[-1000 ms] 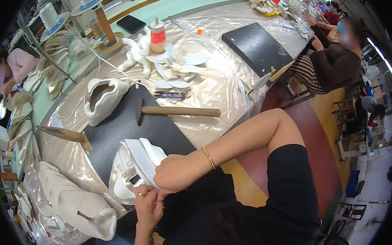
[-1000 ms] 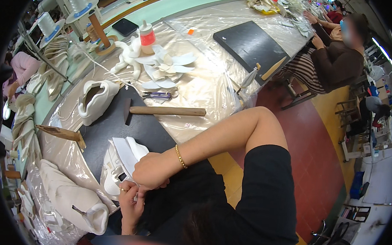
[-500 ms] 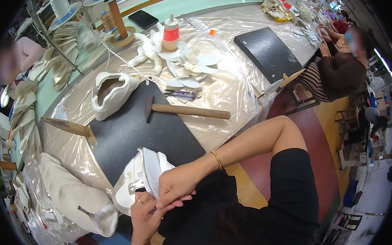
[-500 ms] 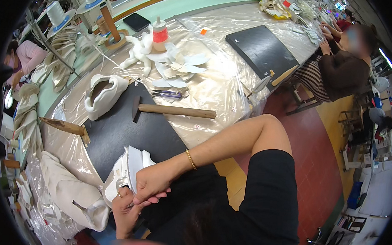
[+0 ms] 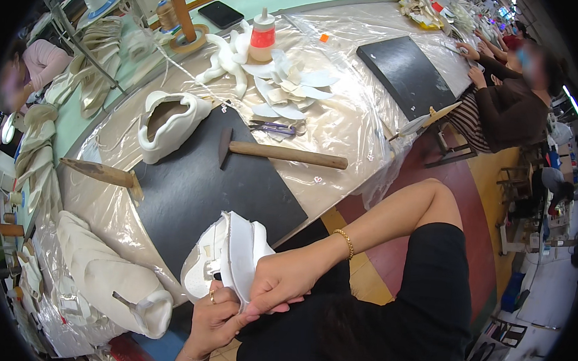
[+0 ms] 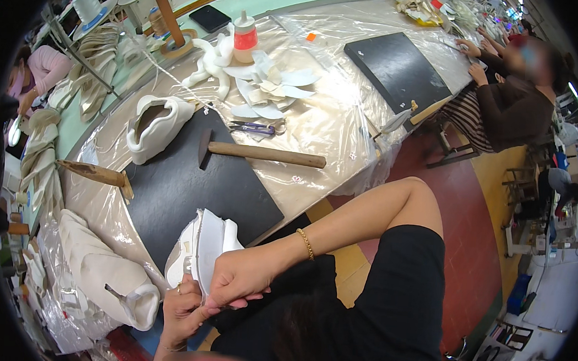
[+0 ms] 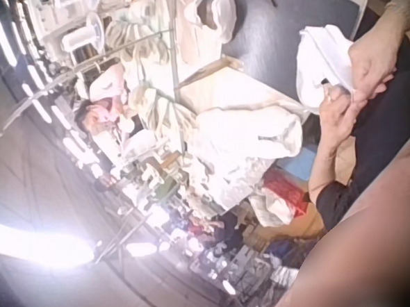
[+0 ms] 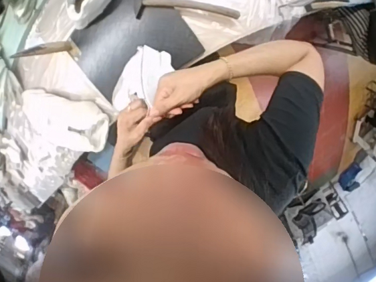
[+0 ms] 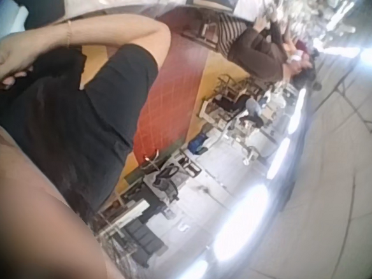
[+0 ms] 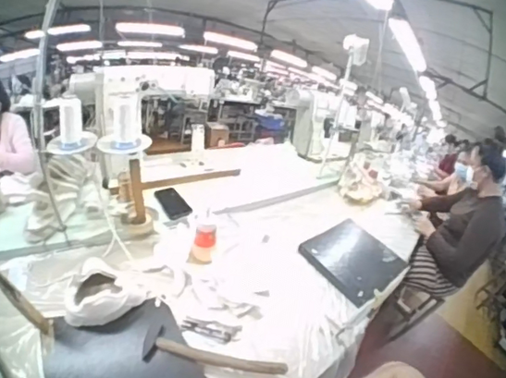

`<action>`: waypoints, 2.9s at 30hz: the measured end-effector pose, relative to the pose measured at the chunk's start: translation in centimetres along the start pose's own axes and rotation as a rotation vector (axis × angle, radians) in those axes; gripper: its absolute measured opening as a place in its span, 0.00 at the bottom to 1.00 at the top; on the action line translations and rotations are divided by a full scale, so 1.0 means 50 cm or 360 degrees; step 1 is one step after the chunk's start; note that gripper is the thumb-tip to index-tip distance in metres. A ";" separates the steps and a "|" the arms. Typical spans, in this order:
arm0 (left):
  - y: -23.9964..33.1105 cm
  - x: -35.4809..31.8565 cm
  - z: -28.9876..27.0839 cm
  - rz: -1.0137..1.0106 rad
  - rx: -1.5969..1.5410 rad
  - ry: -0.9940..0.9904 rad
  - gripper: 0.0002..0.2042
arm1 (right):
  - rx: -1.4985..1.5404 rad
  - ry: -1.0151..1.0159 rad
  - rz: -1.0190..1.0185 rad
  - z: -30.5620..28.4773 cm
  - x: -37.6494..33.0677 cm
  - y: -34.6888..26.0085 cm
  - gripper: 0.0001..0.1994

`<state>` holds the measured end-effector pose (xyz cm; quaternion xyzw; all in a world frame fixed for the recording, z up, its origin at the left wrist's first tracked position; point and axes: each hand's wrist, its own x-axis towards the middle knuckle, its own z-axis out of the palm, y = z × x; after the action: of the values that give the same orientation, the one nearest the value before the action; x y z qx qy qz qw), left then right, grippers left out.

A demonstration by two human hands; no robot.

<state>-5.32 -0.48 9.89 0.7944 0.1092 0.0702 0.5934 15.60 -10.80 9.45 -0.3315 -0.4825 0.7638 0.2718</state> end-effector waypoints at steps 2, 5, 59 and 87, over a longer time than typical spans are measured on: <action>0.010 0.008 -0.004 0.0033 0.0063 -0.0021 0.14 | -0.0092 -0.0026 -0.0002 -0.010 -0.002 -0.013 0.25; 0.009 0.029 -0.014 -0.0039 0.0195 0.0084 0.15 | -0.0232 0.0081 -0.0051 -0.042 0.001 -0.039 0.21; -0.007 -0.002 0.019 -0.0454 -0.0403 0.0126 0.13 | -0.0124 0.0191 -0.0072 0.010 0.019 0.012 0.25; -0.006 0.075 -0.088 -0.0785 -0.0559 -0.0090 0.18 | -0.0188 0.0465 0.0444 -0.079 0.057 -0.088 0.34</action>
<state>-2.81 4.64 10.77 0.6308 0.2685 -0.0805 0.7235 17.26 -4.82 11.56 -0.5177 -0.4314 0.7082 0.2105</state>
